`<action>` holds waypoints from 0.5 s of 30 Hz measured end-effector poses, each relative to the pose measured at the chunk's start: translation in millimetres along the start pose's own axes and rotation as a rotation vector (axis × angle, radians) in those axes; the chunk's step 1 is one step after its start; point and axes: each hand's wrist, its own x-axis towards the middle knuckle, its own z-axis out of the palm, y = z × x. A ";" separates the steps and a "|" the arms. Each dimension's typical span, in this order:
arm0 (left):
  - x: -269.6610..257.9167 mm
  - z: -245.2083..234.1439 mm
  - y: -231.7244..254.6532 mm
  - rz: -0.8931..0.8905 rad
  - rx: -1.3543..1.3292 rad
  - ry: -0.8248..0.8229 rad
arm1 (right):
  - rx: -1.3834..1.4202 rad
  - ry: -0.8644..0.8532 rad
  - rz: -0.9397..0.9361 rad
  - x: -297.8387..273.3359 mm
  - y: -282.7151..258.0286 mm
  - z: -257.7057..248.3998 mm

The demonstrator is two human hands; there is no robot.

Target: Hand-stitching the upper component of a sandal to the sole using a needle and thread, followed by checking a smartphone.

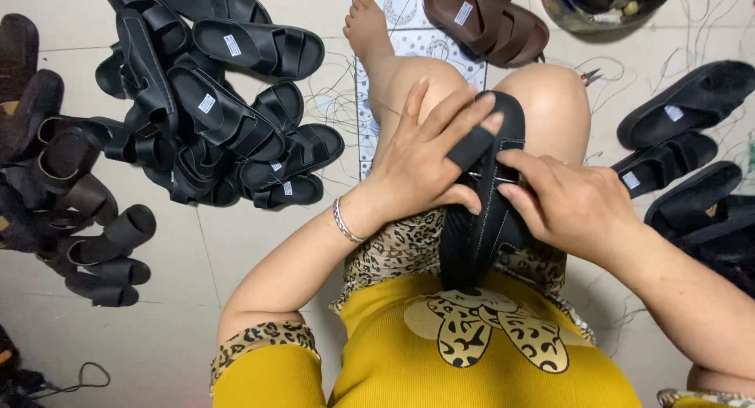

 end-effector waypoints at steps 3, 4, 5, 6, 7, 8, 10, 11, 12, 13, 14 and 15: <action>-4.1 -2.8 15.6 0.007 -0.158 0.241 | -0.022 0.126 -0.076 -15.7 9.1 5.3; -4.4 -4.0 21.1 0.049 -0.253 0.439 | -0.022 0.179 -0.119 -19.6 11.7 5.7; -10.2 -5.3 26.7 0.045 -0.255 0.440 | -0.022 0.174 -0.121 -22.5 13.8 6.1; -16.1 -6.3 32.0 -0.088 -0.464 0.368 | 0.006 0.186 -0.120 -25.3 15.8 6.9; -22.9 -7.6 37.7 -0.221 -0.672 0.288 | 0.037 0.198 -0.118 -28.6 17.0 8.3; -21.6 -13.8 43.1 -0.226 -0.675 0.286 | 0.041 0.193 -0.118 -29.4 17.7 9.4; -18.8 -26.9 52.2 -0.464 -1.764 0.087 | 0.124 0.210 -0.115 -28.8 18.8 11.1; -15.8 -18.1 49.3 -0.464 -1.766 0.086 | 0.123 0.208 -0.113 -26.3 17.6 10.3; -12.4 -9.2 46.6 -0.556 -1.561 0.137 | 0.110 0.218 -0.118 -24.0 16.7 9.4; -9.1 -0.2 44.3 -0.637 -1.355 0.183 | 0.095 0.227 -0.120 -22.5 15.3 7.9; -6.6 2.3 47.3 -0.634 -1.360 0.180 | 0.092 0.225 -0.115 -23.3 12.4 7.2; -4.3 4.4 49.3 -0.593 -1.076 0.033 | 0.075 0.238 -0.110 -22.6 9.7 7.0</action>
